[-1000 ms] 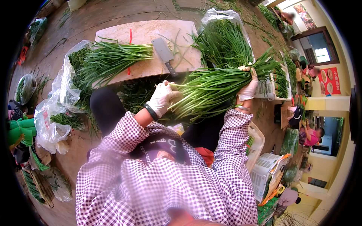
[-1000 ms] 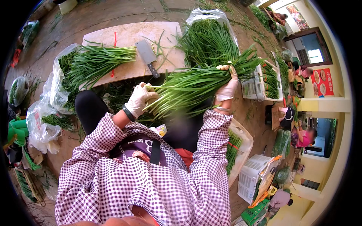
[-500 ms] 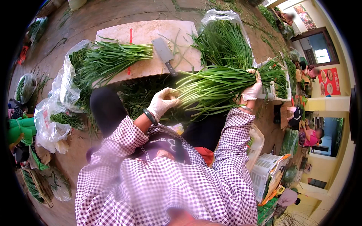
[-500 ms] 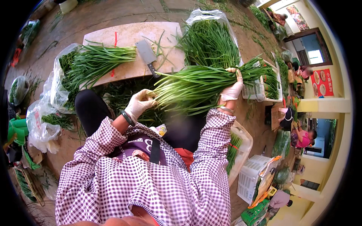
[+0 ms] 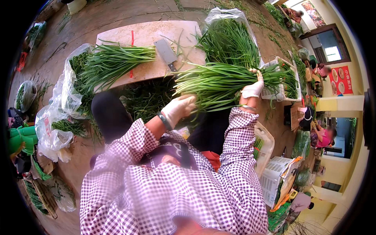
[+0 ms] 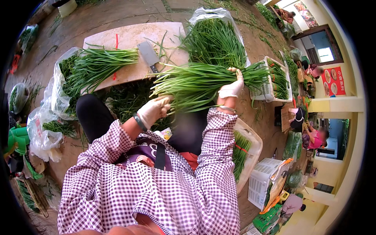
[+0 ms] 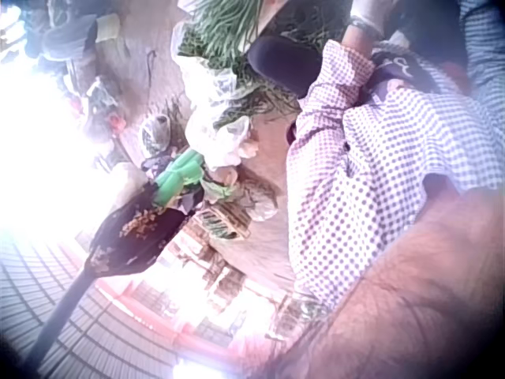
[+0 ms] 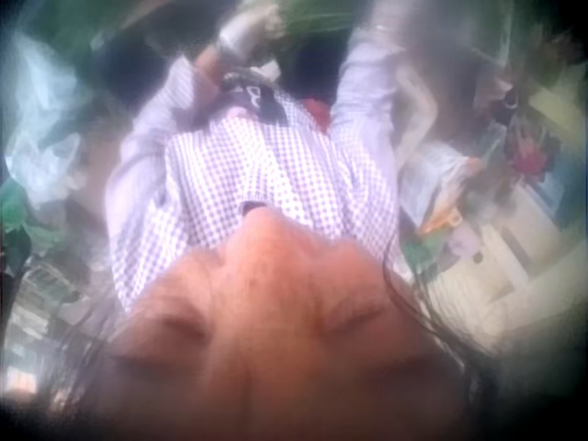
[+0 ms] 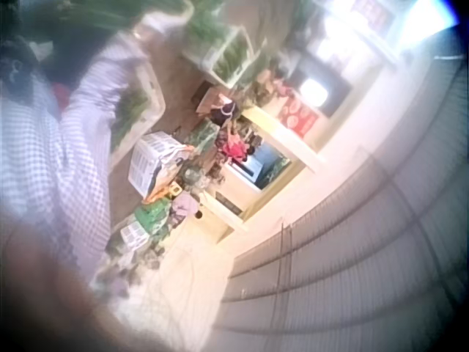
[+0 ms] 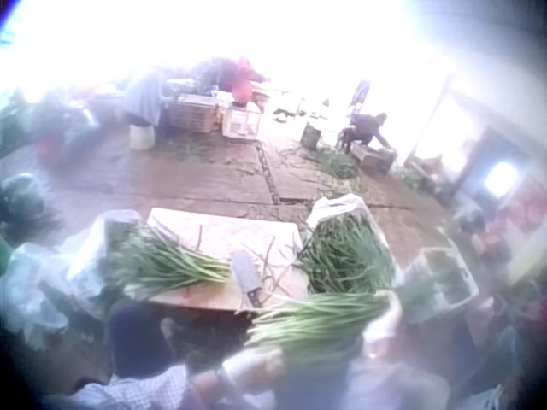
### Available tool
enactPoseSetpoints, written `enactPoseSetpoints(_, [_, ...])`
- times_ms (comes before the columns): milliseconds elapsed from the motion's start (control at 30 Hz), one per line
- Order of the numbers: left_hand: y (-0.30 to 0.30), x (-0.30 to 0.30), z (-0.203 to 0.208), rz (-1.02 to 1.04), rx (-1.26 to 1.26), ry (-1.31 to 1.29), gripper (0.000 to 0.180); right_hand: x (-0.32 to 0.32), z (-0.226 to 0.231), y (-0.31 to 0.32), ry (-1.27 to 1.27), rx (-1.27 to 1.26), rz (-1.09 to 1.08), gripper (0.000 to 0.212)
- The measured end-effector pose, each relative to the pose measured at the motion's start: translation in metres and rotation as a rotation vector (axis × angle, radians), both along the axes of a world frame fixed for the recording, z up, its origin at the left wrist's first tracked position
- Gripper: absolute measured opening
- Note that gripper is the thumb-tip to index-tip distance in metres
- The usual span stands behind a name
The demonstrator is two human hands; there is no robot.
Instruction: The person trims the roots off green vegetables using a knife, removes damaged stalks by hand, and organizes the trimmed vegetables into neat bundles.
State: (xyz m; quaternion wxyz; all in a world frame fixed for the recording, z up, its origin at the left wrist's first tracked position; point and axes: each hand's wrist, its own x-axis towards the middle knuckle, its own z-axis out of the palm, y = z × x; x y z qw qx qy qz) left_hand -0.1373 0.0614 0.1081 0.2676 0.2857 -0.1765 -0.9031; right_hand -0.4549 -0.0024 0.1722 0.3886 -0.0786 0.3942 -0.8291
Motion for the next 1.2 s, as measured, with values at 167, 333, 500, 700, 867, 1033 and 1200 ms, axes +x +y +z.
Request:
enactPoseSetpoints(167, [-0.007,-0.016,-0.005,0.102,0.151,0.033,0.022,0.033,0.003,-0.005,0.065,-0.039,0.071,0.017])
enactPoseSetpoints(333, [-0.011,0.029,-0.051,0.131,0.164,-0.154,0.029,-0.002,0.017,0.001,0.084,-0.053,0.021,0.017])
enactPoseSetpoints(500, [-0.012,0.049,-0.084,0.002,-0.109,-0.323,0.031,-0.025,0.022,0.009,0.063,-0.058,0.087,0.016])
enactPoseSetpoints(700, [-0.001,0.016,0.010,-0.037,-0.037,0.222,0.064,-0.022,-0.023,-0.003,-0.036,0.059,0.015,0.018])
enactPoseSetpoints(867, [-0.001,0.023,-0.002,0.018,0.102,0.520,0.056,-0.044,-0.033,0.000,-0.052,-0.108,0.248,0.019])
enactPoseSetpoints(1033, [-0.007,0.021,-0.027,-0.093,-0.010,0.581,0.058,-0.032,-0.027,-0.003,-0.140,-0.127,0.225,0.019])
enactPoseSetpoints(1200, [0.005,0.026,0.005,-0.048,-0.030,0.436,0.061,-0.016,-0.021,-0.008,-0.143,-0.083,0.222,0.018])
